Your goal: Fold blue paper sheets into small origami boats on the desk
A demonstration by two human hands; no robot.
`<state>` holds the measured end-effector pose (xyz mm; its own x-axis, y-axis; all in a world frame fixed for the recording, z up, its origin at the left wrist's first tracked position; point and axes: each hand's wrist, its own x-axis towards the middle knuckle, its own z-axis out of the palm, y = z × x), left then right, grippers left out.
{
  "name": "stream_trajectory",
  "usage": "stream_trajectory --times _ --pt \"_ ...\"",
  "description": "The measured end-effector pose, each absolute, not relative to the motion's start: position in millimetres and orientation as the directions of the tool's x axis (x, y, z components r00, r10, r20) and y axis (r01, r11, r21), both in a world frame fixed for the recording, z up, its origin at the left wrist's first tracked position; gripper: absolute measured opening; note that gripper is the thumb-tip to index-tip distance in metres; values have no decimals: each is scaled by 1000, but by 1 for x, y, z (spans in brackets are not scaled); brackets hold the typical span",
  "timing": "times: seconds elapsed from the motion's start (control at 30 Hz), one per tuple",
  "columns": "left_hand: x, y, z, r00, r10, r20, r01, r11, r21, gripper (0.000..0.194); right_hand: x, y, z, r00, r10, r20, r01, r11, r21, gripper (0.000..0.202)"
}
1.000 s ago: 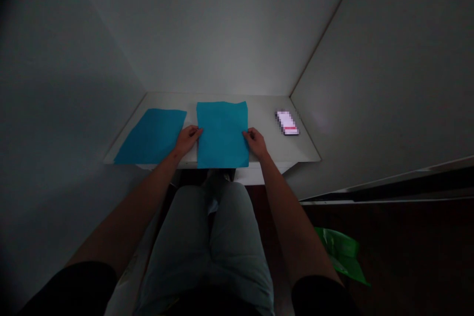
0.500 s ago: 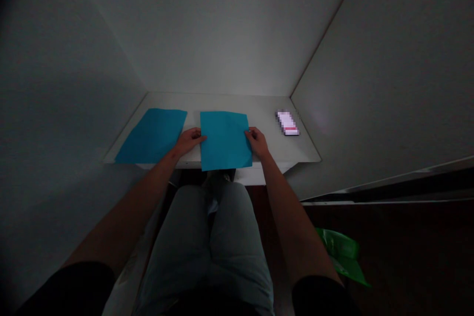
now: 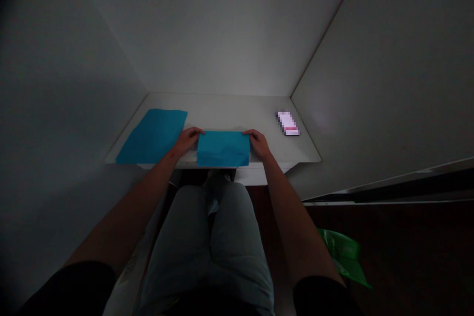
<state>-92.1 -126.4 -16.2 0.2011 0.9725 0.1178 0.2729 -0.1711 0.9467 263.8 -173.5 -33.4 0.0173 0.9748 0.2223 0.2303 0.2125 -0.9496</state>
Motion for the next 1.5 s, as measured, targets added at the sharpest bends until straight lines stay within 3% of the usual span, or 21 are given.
stream_trajectory --times 0.13,0.4,0.53,0.6,0.77,0.83,1.07,1.3,1.5 --pt "-91 -127 -14 195 975 105 298 -161 941 25 263 -175 -29 47 978 202 317 177 -932 36" --pt "-90 -128 -18 181 978 106 284 -155 946 23 262 -178 -25 17 981 192 293 179 -939 42" --pt "-88 -125 -22 155 983 102 242 -138 960 24 258 -178 -28 55 980 191 198 177 -964 82" --pt "-87 -123 -23 103 984 147 213 -166 963 26 255 -178 -28 47 985 163 167 153 -974 93" --pt "-86 -123 -21 -1 987 158 165 -156 974 46 251 -182 -24 -62 995 82 239 94 -966 53" --pt "-84 -127 -19 21 988 151 153 -152 976 49 251 -182 -23 -47 993 104 271 113 -956 49" --pt "-78 -136 -15 233 969 85 235 -141 962 39 251 -180 -23 52 986 158 261 139 -955 52" --pt "-79 -130 -20 148 978 144 248 -177 952 32 246 -180 -25 2 992 126 125 124 -984 59" --pt "-78 -130 -20 66 988 137 209 -148 967 30 249 -177 -31 34 983 178 246 164 -955 60"
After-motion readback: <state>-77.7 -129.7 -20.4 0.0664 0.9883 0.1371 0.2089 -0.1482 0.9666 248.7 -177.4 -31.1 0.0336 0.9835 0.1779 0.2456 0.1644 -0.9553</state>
